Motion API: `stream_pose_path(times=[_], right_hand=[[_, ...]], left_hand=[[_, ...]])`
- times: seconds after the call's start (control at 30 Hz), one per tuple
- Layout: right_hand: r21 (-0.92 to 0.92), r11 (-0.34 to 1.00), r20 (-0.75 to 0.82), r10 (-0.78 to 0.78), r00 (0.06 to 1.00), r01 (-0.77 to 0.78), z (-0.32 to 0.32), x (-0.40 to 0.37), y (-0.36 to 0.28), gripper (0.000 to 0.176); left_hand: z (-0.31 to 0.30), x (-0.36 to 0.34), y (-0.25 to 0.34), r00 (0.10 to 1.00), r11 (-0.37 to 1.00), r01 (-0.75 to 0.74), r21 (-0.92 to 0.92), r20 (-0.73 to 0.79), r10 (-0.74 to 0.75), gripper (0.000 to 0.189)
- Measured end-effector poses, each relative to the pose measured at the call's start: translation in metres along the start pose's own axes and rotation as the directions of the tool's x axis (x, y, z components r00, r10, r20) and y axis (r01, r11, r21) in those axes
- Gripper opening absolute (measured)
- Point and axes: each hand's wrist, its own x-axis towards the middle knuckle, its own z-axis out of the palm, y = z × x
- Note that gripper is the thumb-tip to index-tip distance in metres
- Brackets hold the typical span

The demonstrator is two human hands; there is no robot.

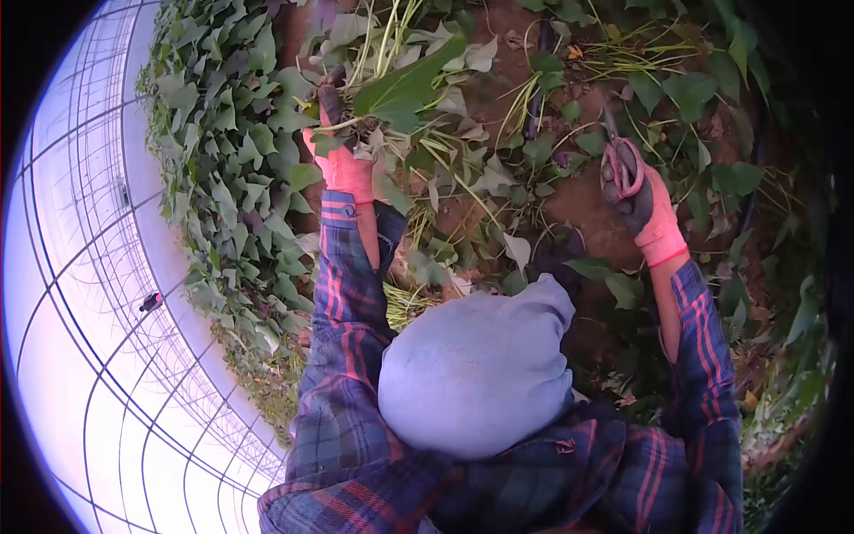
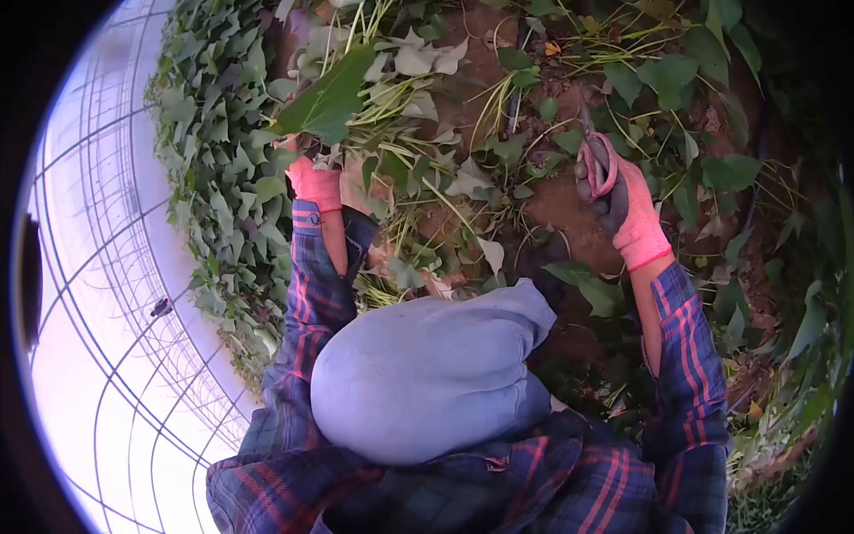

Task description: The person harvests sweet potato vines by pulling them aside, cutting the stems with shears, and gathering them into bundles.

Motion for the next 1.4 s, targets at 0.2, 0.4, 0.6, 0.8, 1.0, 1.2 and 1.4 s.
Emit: stream_pose_path(times=[0.2, 0.4, 0.6, 0.8, 1.0, 1.2, 1.4], right_hand=[[-0.144, 0.986, -0.049, -0.093, 0.994, 0.086, -0.002, -0.076, 0.008, 0.025], [-0.356, 0.917, -0.138, -0.243, 0.96, 0.181, -0.005, -0.13, 0.012, 0.028], [-0.322, 0.933, -0.113, -0.205, 0.972, 0.159, 0.001, -0.139, 0.025, 0.029], [-0.477, 0.878, -0.208, -0.167, 0.964, 0.049, 0.006, -0.139, 0.032, 0.034], [-0.7, 0.709, -0.272, -0.159, 0.949, -0.082, 0.011, -0.197, -0.039, 0.039], [-0.881, 0.387, -0.374, -0.215, 0.902, -0.273, -0.098, -0.294, -0.106, 0.038], [-0.695, 0.601, -0.6, -0.181, 0.779, -0.395, -0.215, -0.349, -0.091, 0.031]], left_hand=[[-0.067, -0.052, 0.061, 0.97, 0.782, -0.214, 0.585, 0.033, 0.241, 0.048], [-0.192, -0.077, 0.094, 0.955, 0.695, -0.291, 0.657, 0.157, 0.251, 0.054], [-0.171, -0.065, 0.165, 0.883, 0.947, -0.128, 0.296, -0.401, 0.245, 0.047], [-0.076, -0.041, 0.097, 0.92, 0.183, -0.268, 0.946, 0.196, 0.339, 0.037], [0.024, -0.041, 0.028, 0.916, 0.401, -0.387, 0.831, 0.397, 0.06, 0.037], [0.055, -0.036, 0.112, 0.871, 0.444, -0.482, 0.756, 0.468, 0.148, 0.036], [0.127, -0.079, 0.257, 0.745, 0.453, -0.639, 0.621, 0.645, 0.168, 0.031]])
